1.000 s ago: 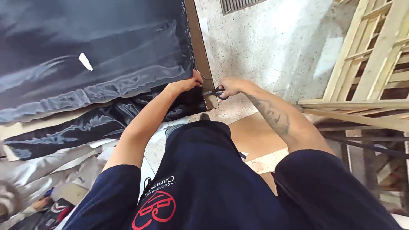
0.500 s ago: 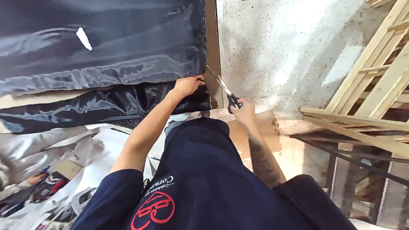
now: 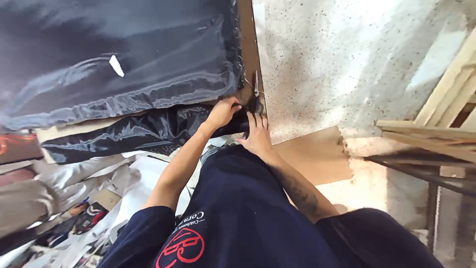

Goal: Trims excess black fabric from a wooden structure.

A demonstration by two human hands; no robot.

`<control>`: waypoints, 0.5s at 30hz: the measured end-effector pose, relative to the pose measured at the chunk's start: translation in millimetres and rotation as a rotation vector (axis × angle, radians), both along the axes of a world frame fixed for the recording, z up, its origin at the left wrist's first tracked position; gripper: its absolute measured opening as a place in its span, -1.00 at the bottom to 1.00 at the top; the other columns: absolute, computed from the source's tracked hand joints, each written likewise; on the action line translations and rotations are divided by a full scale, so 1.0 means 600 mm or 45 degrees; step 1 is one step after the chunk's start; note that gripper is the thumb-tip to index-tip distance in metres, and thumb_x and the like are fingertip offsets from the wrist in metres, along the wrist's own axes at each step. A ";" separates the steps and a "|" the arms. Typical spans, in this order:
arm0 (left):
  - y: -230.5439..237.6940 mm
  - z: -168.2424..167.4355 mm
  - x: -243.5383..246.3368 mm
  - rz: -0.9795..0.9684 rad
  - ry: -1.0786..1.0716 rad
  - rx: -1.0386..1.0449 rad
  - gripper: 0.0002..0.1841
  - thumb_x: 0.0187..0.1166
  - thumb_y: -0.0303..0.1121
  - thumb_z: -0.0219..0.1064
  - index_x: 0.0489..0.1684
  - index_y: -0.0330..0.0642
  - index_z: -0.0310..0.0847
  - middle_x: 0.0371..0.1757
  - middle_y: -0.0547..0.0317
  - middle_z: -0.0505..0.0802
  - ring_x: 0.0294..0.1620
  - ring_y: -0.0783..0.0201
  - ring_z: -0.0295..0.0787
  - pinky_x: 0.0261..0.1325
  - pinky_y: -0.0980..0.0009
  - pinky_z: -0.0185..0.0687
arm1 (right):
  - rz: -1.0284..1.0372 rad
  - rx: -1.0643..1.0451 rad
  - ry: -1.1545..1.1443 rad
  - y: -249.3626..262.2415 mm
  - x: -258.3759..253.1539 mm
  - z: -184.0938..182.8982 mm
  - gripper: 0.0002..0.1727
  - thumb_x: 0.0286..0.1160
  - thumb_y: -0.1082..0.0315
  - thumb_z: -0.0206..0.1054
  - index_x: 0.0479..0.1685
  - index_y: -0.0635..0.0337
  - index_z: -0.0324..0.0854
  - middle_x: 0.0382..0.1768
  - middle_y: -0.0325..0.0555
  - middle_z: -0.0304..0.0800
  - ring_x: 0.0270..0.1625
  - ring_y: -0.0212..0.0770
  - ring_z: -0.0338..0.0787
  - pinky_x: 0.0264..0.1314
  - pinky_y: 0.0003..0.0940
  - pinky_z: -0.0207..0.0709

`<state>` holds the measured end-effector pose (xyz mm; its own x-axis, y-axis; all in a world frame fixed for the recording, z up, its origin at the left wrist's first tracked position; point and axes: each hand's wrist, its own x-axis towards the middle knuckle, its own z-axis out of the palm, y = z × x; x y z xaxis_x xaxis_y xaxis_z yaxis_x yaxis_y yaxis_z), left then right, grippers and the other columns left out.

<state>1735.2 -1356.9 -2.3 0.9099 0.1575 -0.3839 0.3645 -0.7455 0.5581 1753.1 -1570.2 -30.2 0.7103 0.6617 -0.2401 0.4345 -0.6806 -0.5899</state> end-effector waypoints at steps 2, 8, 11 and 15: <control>0.002 -0.002 -0.018 -0.098 0.039 -0.060 -0.62 0.83 -0.12 0.14 0.33 -0.20 0.63 0.23 -0.11 0.82 0.33 -0.01 0.76 0.50 -0.03 0.61 | 0.215 -0.137 -0.091 0.023 -0.005 -0.029 0.21 0.02 -0.13 0.71 0.83 0.07 0.21 0.78 0.17 0.26 0.83 0.32 0.13 0.66 0.53 0.09; 0.009 0.059 -0.088 0.111 0.033 -0.009 -0.67 0.82 -0.14 0.13 0.26 -0.08 0.70 -0.02 -0.03 0.91 0.07 -0.04 0.89 0.19 -0.15 0.75 | 0.524 -0.069 -0.243 0.070 0.027 0.011 -0.15 -0.14 -0.06 0.69 0.24 0.33 0.67 0.31 0.30 0.69 0.45 0.35 0.59 0.57 0.55 0.13; 0.032 0.118 -0.125 0.183 -0.078 -0.015 -0.62 0.86 -0.14 0.03 0.26 -0.23 0.62 -0.01 -0.09 0.86 0.11 -0.05 0.85 0.21 -0.07 0.74 | 0.588 0.121 -0.263 0.047 0.008 0.124 -0.11 -0.23 -0.01 0.77 0.19 0.39 0.64 0.14 0.34 0.69 0.00 0.29 0.83 -0.05 0.31 0.71; 0.045 0.214 -0.230 0.178 0.050 -0.018 -0.46 0.89 0.03 -0.15 0.05 -0.24 0.62 -0.32 -0.08 0.79 -0.13 -0.13 0.83 -0.07 -0.19 0.69 | 0.694 0.439 -0.212 0.017 -0.023 0.272 -0.18 -0.04 -0.13 0.67 0.24 0.29 0.73 0.00 0.22 0.75 -0.07 0.08 0.79 -0.12 0.00 0.71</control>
<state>1597.2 -1330.0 125.9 0.8634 0.2762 -0.4221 0.4863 -0.6780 0.5511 1739.4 -1560.0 132.8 0.2614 0.9559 0.1336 0.7673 -0.1218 -0.6297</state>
